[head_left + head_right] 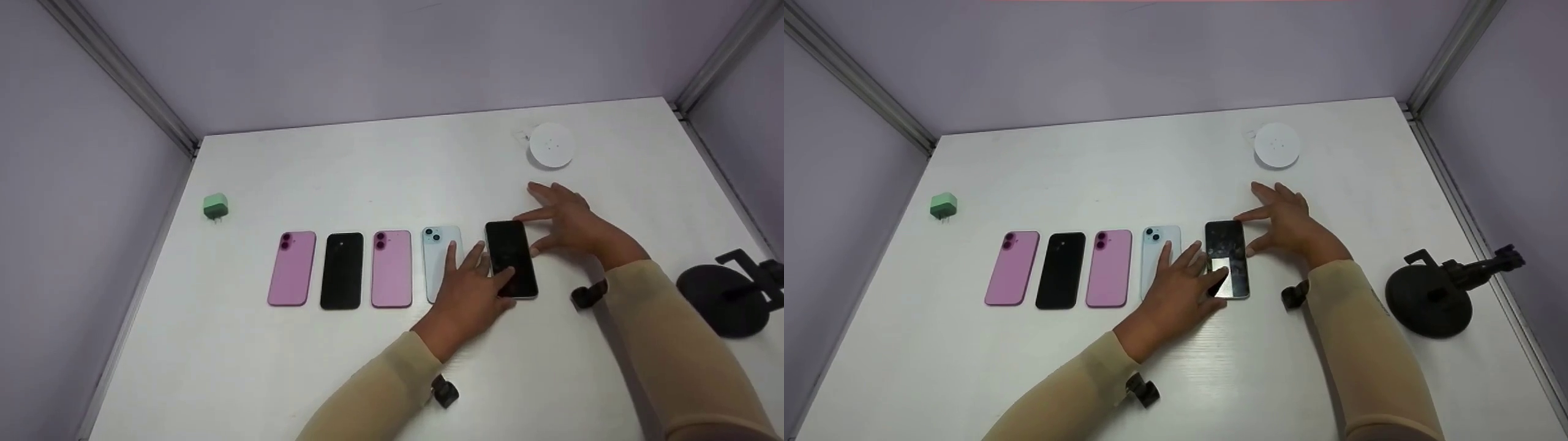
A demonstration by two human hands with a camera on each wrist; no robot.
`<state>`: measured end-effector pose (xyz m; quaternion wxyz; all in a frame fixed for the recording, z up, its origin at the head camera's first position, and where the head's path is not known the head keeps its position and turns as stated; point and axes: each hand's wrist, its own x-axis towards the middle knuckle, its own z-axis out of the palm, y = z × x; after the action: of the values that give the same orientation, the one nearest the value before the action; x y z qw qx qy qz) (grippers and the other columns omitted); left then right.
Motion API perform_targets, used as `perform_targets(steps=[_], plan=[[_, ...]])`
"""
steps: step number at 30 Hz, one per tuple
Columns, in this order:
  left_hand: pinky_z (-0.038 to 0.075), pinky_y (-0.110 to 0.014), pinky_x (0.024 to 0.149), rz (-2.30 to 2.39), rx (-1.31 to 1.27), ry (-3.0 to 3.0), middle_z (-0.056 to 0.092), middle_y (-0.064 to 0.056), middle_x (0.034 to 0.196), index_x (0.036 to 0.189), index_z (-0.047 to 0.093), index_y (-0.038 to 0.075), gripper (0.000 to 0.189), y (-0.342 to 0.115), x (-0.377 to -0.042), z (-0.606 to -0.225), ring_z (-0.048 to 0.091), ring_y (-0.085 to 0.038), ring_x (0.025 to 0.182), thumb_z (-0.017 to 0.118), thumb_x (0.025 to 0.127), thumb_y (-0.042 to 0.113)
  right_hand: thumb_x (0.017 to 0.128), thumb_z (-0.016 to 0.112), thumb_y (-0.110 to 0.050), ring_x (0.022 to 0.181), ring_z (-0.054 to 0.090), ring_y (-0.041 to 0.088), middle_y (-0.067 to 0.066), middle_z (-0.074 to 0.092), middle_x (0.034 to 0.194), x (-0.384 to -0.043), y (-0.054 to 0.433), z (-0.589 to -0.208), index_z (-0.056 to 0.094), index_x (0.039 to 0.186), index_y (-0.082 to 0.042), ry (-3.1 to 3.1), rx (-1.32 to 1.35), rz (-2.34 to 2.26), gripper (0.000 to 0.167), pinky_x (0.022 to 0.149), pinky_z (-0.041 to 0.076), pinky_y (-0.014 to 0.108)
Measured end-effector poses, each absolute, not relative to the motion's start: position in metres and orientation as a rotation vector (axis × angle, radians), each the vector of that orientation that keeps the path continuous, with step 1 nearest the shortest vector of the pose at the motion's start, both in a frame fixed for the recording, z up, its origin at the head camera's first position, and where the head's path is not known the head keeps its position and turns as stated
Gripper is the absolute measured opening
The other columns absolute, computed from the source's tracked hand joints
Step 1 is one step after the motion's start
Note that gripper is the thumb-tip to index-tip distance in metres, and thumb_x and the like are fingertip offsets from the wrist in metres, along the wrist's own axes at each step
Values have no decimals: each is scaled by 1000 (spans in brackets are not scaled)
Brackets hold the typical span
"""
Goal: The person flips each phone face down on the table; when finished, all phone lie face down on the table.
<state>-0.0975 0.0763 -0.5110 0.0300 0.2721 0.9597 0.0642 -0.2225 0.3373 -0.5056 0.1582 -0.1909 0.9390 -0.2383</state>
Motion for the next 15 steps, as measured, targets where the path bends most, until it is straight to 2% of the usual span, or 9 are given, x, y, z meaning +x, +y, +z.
perform_targets(steps=[6, 15], plan=[[18, -66, 134, 204, 858, 2952, 58, -6, 163, 158, 59, 38, 57, 73, -97, -512, 32, -26, 167, 62, 106, 62, 80, 98, -35, 168, 0, 52, 14, 17, 184, -220, 338, -506, 74, 144, -20, 2676, -549, -704, 70, 132, 2, 74], [18, -65, 134, 196, 911, 2939, 55, -6, 166, 163, 52, 40, 60, 67, -99, -511, 33, -24, 166, 59, 107, 62, 84, 95, -30, 166, 7, 54, 17, 20, 182, -220, 339, -496, 71, 148, -16, 2629, -611, -768, 70, 130, 9, 77]])
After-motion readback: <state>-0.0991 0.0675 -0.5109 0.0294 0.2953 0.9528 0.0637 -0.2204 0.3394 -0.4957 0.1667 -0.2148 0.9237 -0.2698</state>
